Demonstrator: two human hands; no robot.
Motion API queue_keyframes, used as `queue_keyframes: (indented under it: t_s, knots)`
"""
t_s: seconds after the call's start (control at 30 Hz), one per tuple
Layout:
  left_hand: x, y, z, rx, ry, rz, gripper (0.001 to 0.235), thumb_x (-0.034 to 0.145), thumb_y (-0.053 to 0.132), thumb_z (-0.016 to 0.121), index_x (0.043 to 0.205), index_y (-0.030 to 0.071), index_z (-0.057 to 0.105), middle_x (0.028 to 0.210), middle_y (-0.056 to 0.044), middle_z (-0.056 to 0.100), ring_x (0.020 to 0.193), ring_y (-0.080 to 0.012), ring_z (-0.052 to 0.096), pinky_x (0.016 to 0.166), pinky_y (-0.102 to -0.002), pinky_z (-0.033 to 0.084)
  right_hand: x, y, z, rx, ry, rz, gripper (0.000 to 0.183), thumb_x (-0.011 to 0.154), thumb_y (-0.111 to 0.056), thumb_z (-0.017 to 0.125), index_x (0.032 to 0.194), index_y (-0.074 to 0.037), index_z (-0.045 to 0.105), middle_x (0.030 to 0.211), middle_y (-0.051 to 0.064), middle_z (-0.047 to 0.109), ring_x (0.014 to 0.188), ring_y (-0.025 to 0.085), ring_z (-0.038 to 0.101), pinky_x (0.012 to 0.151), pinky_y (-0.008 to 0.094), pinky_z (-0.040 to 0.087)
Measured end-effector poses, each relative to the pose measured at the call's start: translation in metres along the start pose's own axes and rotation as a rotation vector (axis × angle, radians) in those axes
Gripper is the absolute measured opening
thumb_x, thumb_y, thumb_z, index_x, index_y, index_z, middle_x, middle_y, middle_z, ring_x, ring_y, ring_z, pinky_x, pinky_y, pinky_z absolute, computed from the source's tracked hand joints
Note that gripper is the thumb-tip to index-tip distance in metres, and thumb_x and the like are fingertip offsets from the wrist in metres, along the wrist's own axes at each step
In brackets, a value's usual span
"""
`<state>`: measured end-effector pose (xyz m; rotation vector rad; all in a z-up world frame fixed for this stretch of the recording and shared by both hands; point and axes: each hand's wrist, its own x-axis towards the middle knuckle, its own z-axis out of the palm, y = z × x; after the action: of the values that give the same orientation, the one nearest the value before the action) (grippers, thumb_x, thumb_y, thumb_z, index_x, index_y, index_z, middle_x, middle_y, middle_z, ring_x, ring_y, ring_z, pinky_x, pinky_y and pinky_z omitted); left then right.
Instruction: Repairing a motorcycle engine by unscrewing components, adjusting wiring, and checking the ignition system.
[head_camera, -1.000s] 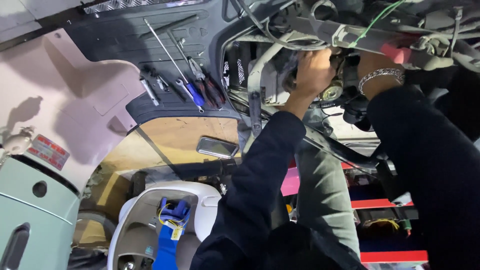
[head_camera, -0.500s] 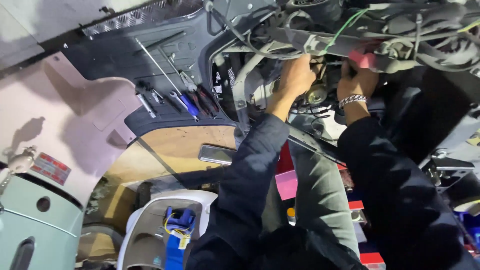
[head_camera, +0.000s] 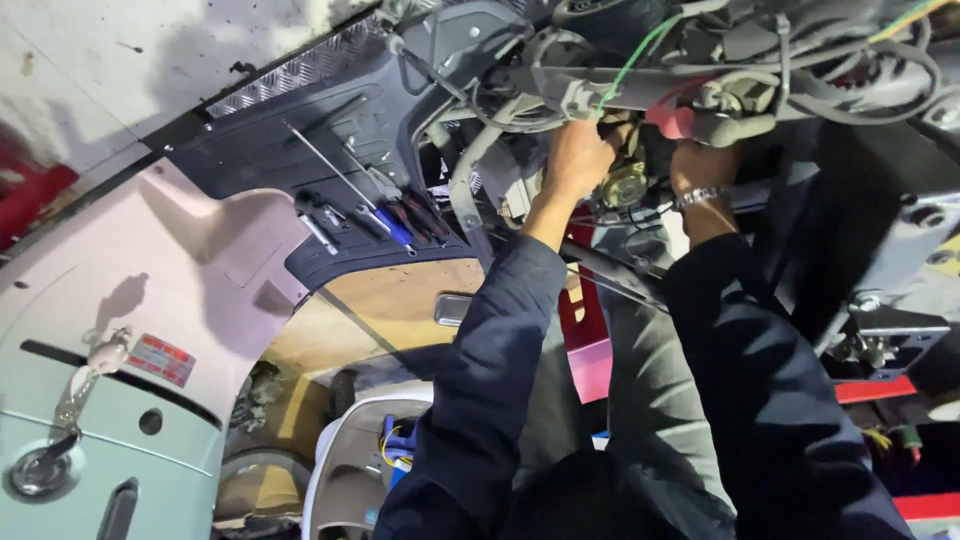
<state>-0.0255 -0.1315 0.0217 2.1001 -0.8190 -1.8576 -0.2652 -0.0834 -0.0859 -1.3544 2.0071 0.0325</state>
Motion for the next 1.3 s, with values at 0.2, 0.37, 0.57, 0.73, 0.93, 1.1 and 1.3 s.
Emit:
queue_keyframes:
  t_s: [0.2, 0.37, 0.57, 0.73, 0.93, 1.1, 1.3]
  knots:
    - [0.008, -0.011, 0.01, 0.014, 0.023, 0.019, 0.023, 0.094, 0.007, 0.059, 0.101, -0.014, 0.067, 0.089, -0.03, 0.072, 0.081, -0.0374, 0.076, 0.065, -0.041, 0.059, 0.019, 0.002, 0.019, -0.038, 0.039, -0.092, 0.04, 0.107, -0.042, 0.068, 0.129, -0.009, 0.058, 0.125, 0.015, 0.063, 0.124, 0.034, 0.056, 0.106, 0.053, 0.043]
    - [0.015, -0.027, 0.016, 0.031, -0.01, -0.046, 0.027, 0.091, 0.016, 0.062, 0.089, -0.008, 0.074, 0.08, -0.022, 0.074, 0.071, -0.0266, 0.075, 0.06, -0.04, 0.056, 0.033, 0.018, 0.029, -0.088, 0.062, -0.185, 0.033, 0.105, -0.039, 0.068, 0.12, -0.01, 0.061, 0.116, 0.013, 0.065, 0.117, 0.035, 0.059, 0.101, 0.052, 0.045]
    - [0.017, -0.052, 0.042, -0.061, 0.124, 0.037, 0.034, 0.09, 0.018, 0.07, 0.109, -0.01, 0.07, 0.098, -0.034, 0.072, 0.095, -0.0464, 0.073, 0.077, -0.05, 0.061, 0.034, 0.028, 0.039, -0.142, 0.096, -0.276, 0.027, 0.103, -0.036, 0.067, 0.111, -0.011, 0.063, 0.107, 0.012, 0.066, 0.11, 0.035, 0.062, 0.097, 0.05, 0.047]
    - [0.005, -0.016, 0.03, 0.121, 0.105, 0.092, 0.033, 0.089, 0.022, 0.067, 0.111, -0.003, 0.072, 0.105, -0.03, 0.073, 0.108, -0.0473, 0.069, 0.089, -0.055, 0.059, 0.033, 0.033, 0.043, -0.178, 0.123, -0.341, 0.023, 0.101, -0.034, 0.066, 0.105, -0.011, 0.064, 0.1, 0.011, 0.067, 0.105, 0.035, 0.064, 0.093, 0.049, 0.048]
    - [0.012, -0.045, 0.051, 0.084, 0.225, 0.059, 0.026, 0.085, 0.027, 0.074, 0.103, 0.007, 0.075, 0.097, -0.021, 0.076, 0.102, -0.0414, 0.072, 0.086, -0.051, 0.059, 0.03, 0.032, 0.049, -0.234, 0.157, -0.443, 0.02, 0.099, -0.031, 0.066, 0.096, -0.012, 0.066, 0.091, 0.01, 0.068, 0.098, 0.035, 0.067, 0.089, 0.048, 0.05]
    - [0.027, -0.063, 0.057, 0.112, 0.246, 0.039, 0.027, 0.084, 0.024, 0.074, 0.102, 0.004, 0.074, 0.098, -0.024, 0.075, 0.102, -0.0438, 0.071, 0.09, -0.053, 0.057, 0.035, 0.037, 0.061, -0.284, 0.167, -0.511, 0.019, 0.098, -0.029, 0.065, 0.089, -0.012, 0.068, 0.084, 0.009, 0.069, 0.093, 0.036, 0.069, 0.085, 0.047, 0.051]
    - [0.026, -0.051, 0.056, 0.09, 0.226, 0.032, 0.023, 0.09, 0.018, 0.068, 0.102, 0.001, 0.075, 0.092, -0.024, 0.075, 0.093, -0.0416, 0.074, 0.081, -0.048, 0.06, 0.039, 0.042, 0.068, -0.348, 0.194, -0.611, 0.021, 0.096, -0.026, 0.064, 0.08, -0.012, 0.07, 0.074, 0.008, 0.07, 0.086, 0.036, 0.072, 0.08, 0.045, 0.053]
